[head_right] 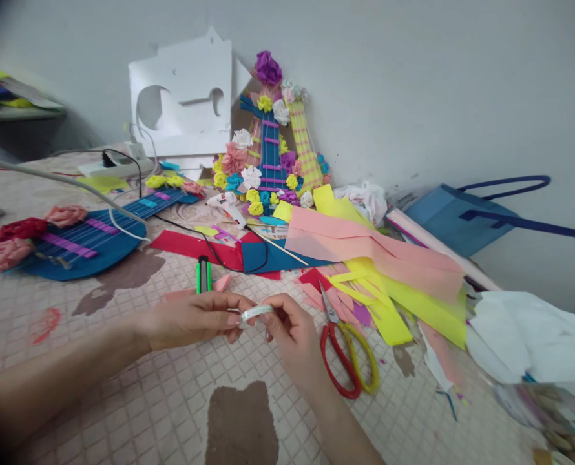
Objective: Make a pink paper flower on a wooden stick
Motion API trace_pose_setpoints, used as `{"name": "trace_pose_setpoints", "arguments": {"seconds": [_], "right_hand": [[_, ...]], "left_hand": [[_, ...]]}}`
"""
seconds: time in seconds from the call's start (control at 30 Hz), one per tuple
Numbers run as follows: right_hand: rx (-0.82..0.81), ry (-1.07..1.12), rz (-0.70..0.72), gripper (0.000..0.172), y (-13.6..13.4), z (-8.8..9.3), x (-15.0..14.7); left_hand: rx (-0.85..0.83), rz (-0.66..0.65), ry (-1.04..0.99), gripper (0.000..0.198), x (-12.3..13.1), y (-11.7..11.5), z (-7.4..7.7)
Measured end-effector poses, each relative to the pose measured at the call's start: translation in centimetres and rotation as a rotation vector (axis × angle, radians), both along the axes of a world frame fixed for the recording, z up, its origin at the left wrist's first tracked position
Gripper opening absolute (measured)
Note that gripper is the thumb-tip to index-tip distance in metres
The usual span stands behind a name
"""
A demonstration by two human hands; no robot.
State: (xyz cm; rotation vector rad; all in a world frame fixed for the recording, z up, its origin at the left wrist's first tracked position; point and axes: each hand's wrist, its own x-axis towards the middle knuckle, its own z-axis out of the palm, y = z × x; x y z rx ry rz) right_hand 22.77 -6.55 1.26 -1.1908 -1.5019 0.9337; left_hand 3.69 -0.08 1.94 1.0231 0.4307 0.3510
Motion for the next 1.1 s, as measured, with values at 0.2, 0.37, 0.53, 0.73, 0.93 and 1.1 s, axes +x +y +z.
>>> {"name": "trace_pose_setpoints", "arguments": {"seconds": [0.2, 0.37, 0.53, 0.73, 0.93, 1.1], "right_hand": [[0.065, -0.090, -0.006, 0.012, -0.14, 0.19, 0.34], [0.051, -0.105, -0.007, 0.012, -0.14, -0.02, 0.48], [0.071, -0.118, 0.010, 0.012, -0.26, 0.09, 0.29], [0.181, -0.218, 0.012, 0.011, -0.43, 0.58, 0.03], [0.328, -0.384, 0.047, 0.012, -0.52, 0.63, -0.14], [0.218, -0.284, -0.032, 0.008, -0.71, 0.65, -0.34]], "left_hand": [[-0.065, 0.006, -0.025, 0.024, 0.12, -0.16, 0.11], [-0.100, 0.013, -0.032, 0.023, 0.13, -0.27, 0.41], [-0.086, 0.012, -0.023, 0.022, 0.18, -0.44, 0.68], [-0.082, 0.043, 0.036, 0.025, 0.35, -0.54, 0.83], [-0.076, 0.094, 0.098, 0.016, 0.41, -0.65, 0.61], [-0.110, 0.078, 0.026, 0.020, 0.39, -0.35, 0.51]]}}
